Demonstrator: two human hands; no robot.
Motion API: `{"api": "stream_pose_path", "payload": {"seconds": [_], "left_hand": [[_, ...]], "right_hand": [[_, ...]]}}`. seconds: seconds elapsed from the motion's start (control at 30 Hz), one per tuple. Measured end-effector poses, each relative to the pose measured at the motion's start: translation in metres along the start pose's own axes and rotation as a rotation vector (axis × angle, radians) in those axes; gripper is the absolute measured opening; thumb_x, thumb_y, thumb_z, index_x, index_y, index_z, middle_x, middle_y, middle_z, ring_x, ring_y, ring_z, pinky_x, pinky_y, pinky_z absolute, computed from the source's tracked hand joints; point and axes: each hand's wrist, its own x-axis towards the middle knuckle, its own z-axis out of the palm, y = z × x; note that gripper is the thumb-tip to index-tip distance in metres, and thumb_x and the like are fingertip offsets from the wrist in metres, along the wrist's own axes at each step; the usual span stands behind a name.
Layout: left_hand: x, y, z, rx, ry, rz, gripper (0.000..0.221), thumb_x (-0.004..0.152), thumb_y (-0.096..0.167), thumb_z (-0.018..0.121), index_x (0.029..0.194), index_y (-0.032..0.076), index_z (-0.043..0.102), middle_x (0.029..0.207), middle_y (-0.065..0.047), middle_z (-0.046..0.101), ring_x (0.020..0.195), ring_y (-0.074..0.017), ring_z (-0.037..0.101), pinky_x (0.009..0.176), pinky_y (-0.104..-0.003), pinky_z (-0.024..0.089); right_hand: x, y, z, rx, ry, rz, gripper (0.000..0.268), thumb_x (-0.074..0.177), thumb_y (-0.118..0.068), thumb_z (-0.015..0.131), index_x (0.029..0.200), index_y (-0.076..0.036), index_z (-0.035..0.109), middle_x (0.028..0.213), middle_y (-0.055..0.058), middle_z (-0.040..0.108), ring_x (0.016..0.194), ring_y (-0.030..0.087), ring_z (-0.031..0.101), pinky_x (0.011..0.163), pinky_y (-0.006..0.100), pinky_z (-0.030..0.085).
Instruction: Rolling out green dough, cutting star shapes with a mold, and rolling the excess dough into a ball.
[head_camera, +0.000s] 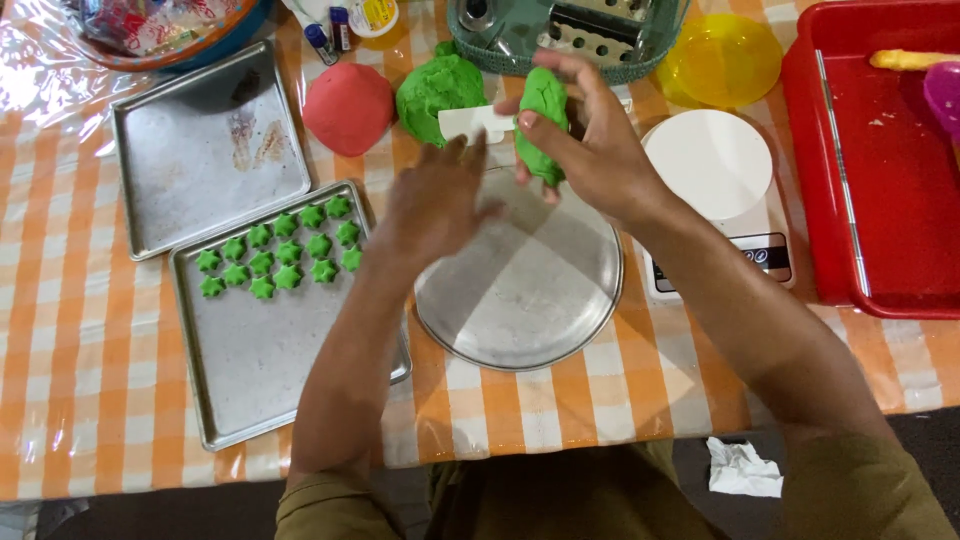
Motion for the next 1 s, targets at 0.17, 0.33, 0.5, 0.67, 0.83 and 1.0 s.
{"api": "stream_pose_path", "payload": {"seconds": [0.17,0.33,0.5,0.67,0.83,1.0], "left_hand": [[-0.005,0.013,-0.016,-0.3,0.7,0.065,0.045,0.11,0.031,0.047,0.145,0.003,0.047,0.127,-0.019,0.064,0.115,-0.0355,0.06,0.093,-0.052,0.05],[0.006,0.048,0.01,-0.337,0.824,0.166,0.066,0.109,0.061,0.022,0.154,0.015,0.04,0.16,-0.016,0.041,0.149,-0.033,0.046,0.123,-0.062,0.045],[0.002,0.063,0.008,-0.454,1.115,0.332,0.036,0.113,0.032,0.049,0.137,0.008,0.059,0.146,-0.011,0.054,0.138,-0.0307,0.058,0.119,-0.049,0.051],[0.008,0.075,0.024,-0.425,1.102,0.295,0.043,0.111,0.04,0.045,0.139,0.01,0.053,0.15,-0.014,0.05,0.143,-0.0311,0.051,0.126,-0.051,0.046],[-0.003,0.085,0.021,-0.274,1.135,0.255,0.059,0.11,0.051,0.031,0.139,0.007,0.057,0.159,-0.021,0.039,0.15,-0.0394,0.044,0.129,-0.055,0.042],[-0.006,0.084,0.026,-0.541,1.049,0.377,0.062,0.114,0.051,0.039,0.16,0.011,0.031,0.169,-0.014,0.035,0.163,-0.0325,0.041,0.139,-0.05,0.042]], "right_hand": [[0.006,0.017,0.005,0.405,0.027,0.297,0.045,0.096,-0.04,0.059,0.129,-0.01,0.061,0.093,0.01,0.071,0.049,0.009,0.05,0.037,0.018,0.032],[0.009,0.03,0.006,0.675,0.044,0.337,0.033,0.092,-0.05,0.062,0.092,-0.017,0.068,0.082,0.0,0.062,0.077,0.016,0.059,0.073,0.032,0.051],[0.009,0.021,0.0,0.692,0.231,0.314,0.021,0.095,-0.019,0.052,0.107,-0.007,0.065,0.104,0.011,0.072,0.095,0.02,0.07,0.095,0.038,0.062],[0.009,0.031,-0.006,0.597,0.104,0.054,0.01,0.105,-0.01,0.062,0.11,-0.011,0.07,0.114,0.01,0.072,0.094,0.021,0.071,0.066,0.037,0.064],[0.006,0.049,0.001,0.468,0.284,0.004,0.031,0.101,-0.025,0.065,0.071,-0.022,0.057,0.063,-0.006,0.051,0.055,0.009,0.051,0.05,0.027,0.046],[-0.005,0.013,0.016,0.078,0.505,0.029,0.025,0.099,-0.041,0.044,0.083,-0.023,0.048,0.087,-0.005,0.049,0.084,0.009,0.05,0.082,0.029,0.044]]}}
